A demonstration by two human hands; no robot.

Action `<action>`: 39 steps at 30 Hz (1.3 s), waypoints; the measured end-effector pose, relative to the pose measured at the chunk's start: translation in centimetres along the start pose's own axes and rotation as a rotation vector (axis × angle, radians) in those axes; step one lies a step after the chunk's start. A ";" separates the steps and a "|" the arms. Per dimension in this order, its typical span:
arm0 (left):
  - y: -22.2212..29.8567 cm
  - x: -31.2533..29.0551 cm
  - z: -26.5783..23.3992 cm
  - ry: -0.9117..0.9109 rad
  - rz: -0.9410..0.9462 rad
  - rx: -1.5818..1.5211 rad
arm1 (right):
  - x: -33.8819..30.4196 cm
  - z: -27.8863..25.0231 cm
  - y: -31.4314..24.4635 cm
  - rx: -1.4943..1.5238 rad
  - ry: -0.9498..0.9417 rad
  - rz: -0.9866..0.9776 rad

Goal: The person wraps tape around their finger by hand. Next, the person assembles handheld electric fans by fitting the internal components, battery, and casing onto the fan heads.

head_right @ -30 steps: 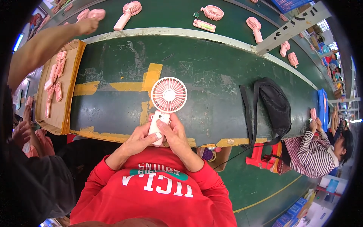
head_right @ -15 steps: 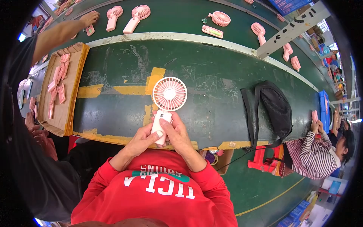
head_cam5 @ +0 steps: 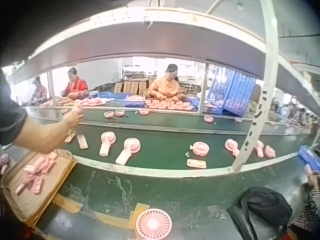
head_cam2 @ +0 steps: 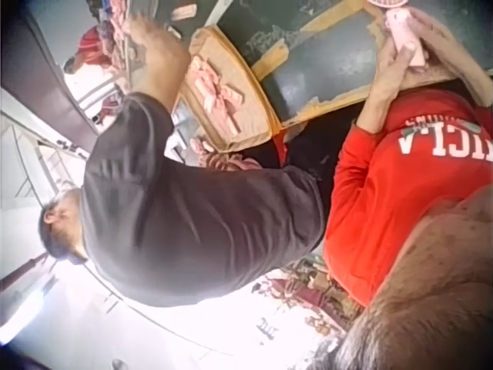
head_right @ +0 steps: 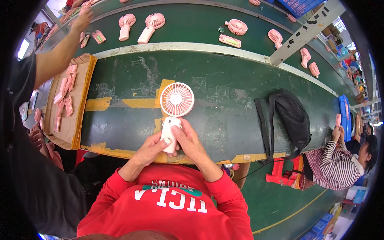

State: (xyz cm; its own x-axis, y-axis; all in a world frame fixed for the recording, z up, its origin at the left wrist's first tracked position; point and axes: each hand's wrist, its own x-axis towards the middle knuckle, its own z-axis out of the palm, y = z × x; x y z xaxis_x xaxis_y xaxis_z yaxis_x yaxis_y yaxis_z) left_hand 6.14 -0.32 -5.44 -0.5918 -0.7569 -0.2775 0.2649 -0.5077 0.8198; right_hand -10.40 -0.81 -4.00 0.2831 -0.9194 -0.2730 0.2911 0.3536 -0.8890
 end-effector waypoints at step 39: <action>15.0 25.6 -4.4 0.366 0.581 0.915 | 20.3 -22.6 -16.8 -1.580 0.625 -0.843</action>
State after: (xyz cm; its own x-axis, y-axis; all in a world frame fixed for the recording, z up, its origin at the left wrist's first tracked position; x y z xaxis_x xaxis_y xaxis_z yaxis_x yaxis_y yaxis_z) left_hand -1.68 -29.11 -2.39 -0.2644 -0.9297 0.2564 -0.3160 0.3348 0.8877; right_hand -30.18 -29.27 -2.92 0.1021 -0.7945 0.5987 -0.9327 -0.2857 -0.2200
